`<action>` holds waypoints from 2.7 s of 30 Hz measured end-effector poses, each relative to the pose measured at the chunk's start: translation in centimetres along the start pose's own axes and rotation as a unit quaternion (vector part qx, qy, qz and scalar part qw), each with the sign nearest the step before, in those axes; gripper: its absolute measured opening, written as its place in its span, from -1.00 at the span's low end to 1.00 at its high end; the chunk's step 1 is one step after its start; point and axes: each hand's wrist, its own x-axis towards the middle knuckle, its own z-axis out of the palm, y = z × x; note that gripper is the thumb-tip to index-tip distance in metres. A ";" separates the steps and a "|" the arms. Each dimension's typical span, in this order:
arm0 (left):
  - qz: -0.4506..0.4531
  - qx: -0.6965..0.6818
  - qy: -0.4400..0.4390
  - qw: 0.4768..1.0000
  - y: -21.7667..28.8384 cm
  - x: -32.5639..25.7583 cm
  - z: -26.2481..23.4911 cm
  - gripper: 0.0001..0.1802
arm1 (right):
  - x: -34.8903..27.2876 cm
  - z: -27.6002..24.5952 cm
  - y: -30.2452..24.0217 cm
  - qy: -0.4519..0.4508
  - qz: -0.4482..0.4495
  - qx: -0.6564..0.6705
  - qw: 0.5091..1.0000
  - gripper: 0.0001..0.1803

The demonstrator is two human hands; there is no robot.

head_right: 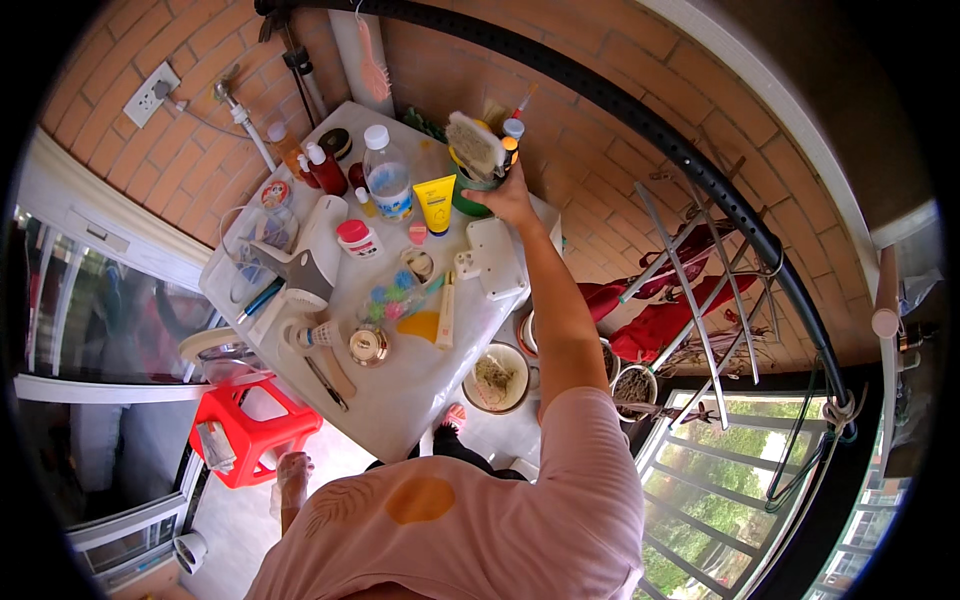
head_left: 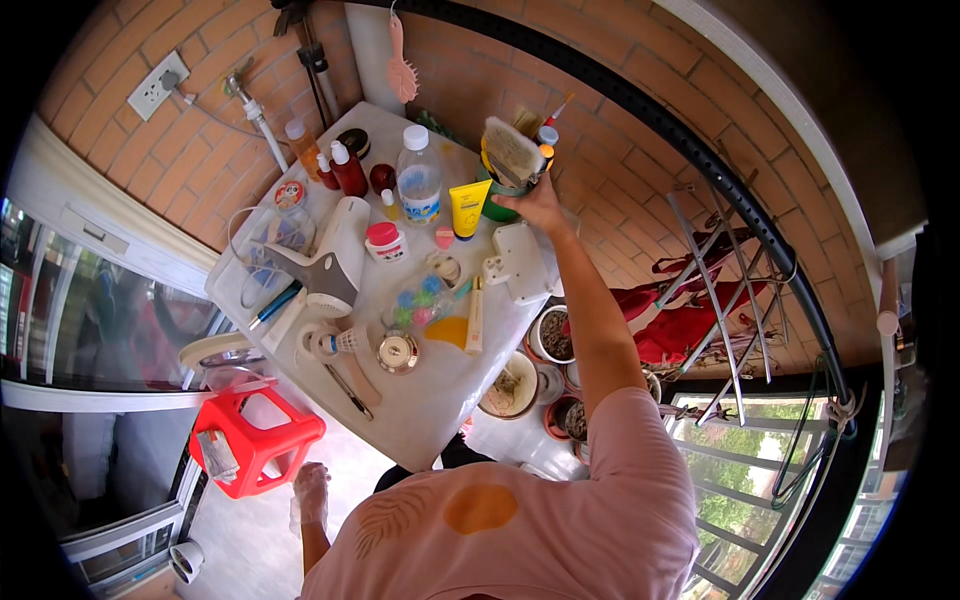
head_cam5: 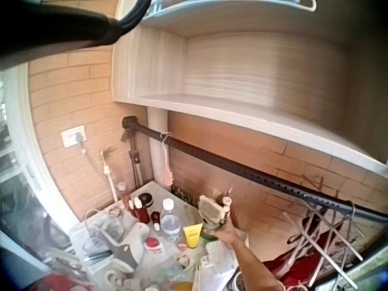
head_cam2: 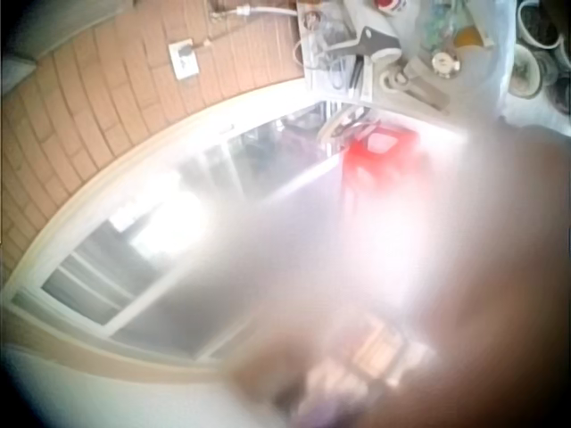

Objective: The person wipes a wooden shelf with a cloth and then organizes various items onto it. They place a green container with brushes, a hairbrush, small bottles, and a white plastic object onto the shelf. The person also handles a small white jar and a cloth on the table below.

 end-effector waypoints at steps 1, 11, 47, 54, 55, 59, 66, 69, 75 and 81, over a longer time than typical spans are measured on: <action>0.004 0.003 0.003 1.000 -0.2 0.1 -0.1 -0.86 | -0.3 0.1 -0.2 0.006 0.010 0.004 1.000 0.02; 0.084 0.068 -0.010 0.994 -1.2 1.3 -1.2 -0.84 | -3.9 -1.1 -0.5 0.092 -0.083 -0.061 0.990 -0.37; 0.101 -0.335 -0.723 0.596 39.2 -9.2 6.2 -0.49 | -21.9 -4.8 -38.6 -0.024 0.055 0.073 0.995 -0.20; 0.149 -0.304 -0.814 0.471 43.3 -13.6 8.9 -0.49 | -22.2 -5.2 -42.5 -0.027 0.058 0.074 0.995 -0.20; 0.158 -0.296 -0.805 0.490 43.4 -14.3 7.9 -0.55 | -22.2 -5.5 -42.6 -0.020 0.056 0.065 0.996 -0.20; 0.134 -0.296 -0.783 0.531 41.0 -12.2 8.0 -0.62 | -22.6 -6.3 -43.8 0.009 0.044 0.057 0.997 -0.15; 0.096 -0.295 -0.778 0.546 38.4 -9.9 7.3 -0.74 | -20.8 -9.6 -47.2 0.111 0.049 0.031 0.992 -0.21; 0.073 -0.291 -0.778 0.551 37.3 -9.1 7.8 -0.76 | -18.6 -12.6 -48.5 0.141 0.042 -0.025 0.989 -0.25; 0.043 -0.285 -0.713 0.639 36.5 -10.3 6.8 -0.82 | -14.4 -15.1 -49.9 0.220 0.071 -0.099 0.968 -0.16; 0.048 -0.282 -0.691 0.664 36.0 -9.7 6.4 -0.82 | -10.6 -15.5 -49.8 0.269 0.126 -0.107 0.949 -0.07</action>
